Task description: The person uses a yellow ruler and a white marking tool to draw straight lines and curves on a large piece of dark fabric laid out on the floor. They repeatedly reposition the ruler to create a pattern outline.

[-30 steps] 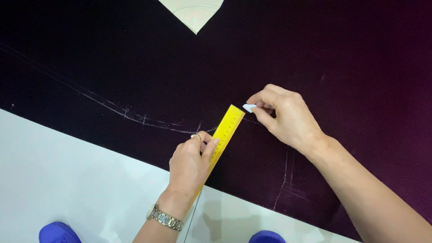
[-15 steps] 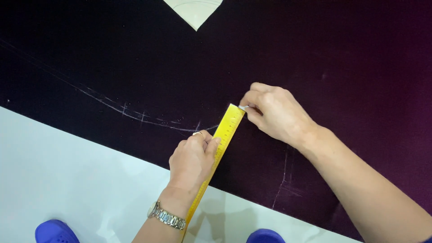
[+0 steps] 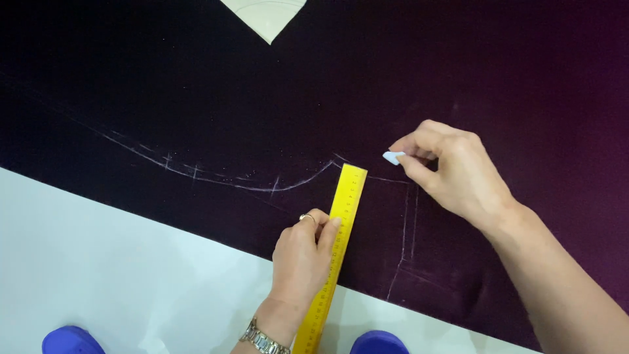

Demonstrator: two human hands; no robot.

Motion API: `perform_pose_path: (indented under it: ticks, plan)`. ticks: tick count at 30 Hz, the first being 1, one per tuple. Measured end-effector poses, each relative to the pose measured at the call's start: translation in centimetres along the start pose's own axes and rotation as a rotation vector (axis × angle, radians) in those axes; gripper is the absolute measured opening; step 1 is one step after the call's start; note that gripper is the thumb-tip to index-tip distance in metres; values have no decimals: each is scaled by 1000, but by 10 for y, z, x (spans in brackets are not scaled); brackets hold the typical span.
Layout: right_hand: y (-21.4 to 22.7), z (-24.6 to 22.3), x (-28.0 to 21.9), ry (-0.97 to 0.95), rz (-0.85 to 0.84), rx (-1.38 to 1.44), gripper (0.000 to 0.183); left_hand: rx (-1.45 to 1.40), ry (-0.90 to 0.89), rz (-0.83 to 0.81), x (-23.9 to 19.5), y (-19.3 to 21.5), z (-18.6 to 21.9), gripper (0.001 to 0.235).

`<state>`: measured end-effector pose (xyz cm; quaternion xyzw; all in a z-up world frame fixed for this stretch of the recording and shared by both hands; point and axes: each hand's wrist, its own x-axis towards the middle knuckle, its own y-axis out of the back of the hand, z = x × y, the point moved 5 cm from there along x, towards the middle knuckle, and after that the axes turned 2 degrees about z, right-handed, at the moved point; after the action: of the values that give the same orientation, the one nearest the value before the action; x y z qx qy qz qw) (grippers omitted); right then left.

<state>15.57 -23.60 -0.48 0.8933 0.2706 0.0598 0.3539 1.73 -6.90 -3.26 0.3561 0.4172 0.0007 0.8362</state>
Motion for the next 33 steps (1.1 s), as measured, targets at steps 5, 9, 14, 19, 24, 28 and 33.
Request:
perform_pose_path:
  ticks: [5,9,14,19,24,28,33]
  plan:
    - [-4,1,0,45,18,35,12,1,13,0,3,-2,2,25]
    - [-8,2,1,53,6,53,11,8,-5,24,6,-4,-1,26]
    - [-11,2,1,68,5,58,11,-6,-17,40,6,-5,-1,25]
    - [-14,4,1,75,-1,73,9,-8,-31,59,8,-6,-3,27]
    - [-16,-2,4,131,-20,54,10,13,5,33,6,-5,0,26]
    - [-26,0,11,198,-53,-25,11,15,-29,75,7,-4,2,28]
    - [-37,-6,21,232,-159,-90,9,2,46,9,4,-2,8,29]
